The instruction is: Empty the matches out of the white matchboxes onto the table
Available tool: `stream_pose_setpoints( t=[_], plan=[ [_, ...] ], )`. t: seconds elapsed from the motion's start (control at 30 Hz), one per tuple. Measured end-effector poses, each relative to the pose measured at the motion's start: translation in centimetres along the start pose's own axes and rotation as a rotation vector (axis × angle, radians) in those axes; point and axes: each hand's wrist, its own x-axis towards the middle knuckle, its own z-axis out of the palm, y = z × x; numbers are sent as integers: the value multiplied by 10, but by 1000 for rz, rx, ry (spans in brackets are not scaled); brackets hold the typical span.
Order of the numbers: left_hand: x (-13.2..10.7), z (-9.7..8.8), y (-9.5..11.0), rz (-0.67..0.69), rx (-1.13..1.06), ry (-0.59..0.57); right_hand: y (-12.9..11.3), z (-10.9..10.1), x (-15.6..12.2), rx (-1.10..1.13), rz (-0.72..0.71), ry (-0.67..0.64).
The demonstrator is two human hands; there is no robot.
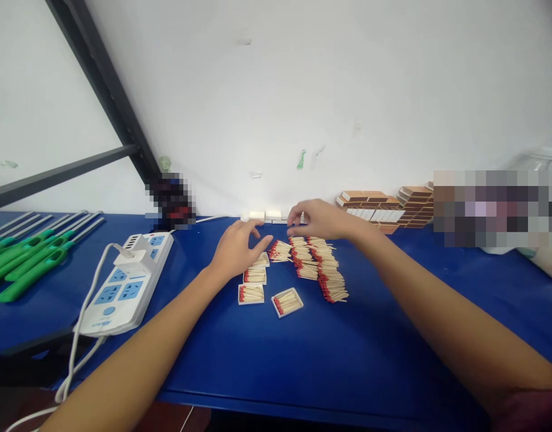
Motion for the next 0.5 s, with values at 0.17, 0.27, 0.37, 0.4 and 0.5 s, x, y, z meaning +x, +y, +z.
stream_pose_setpoints(
  t=[0.17,0.27,0.37,0.4,0.5],
  plan=[
    [-1,0,2,32,14,49,-71,7,-46,143,-122,-538],
    [-1,3,2,68,28,43,-88,22,-66,105,-126,-495],
    [-2,4,4,91,2,31,-84,29,-70,124,-112,-443],
    [-2,3,5,98,-21,29,-80,29,-69,131,-116,-419],
    [-2,0,12,132,-104,30,-70,28,-62,135,-140,-314]
  ],
)
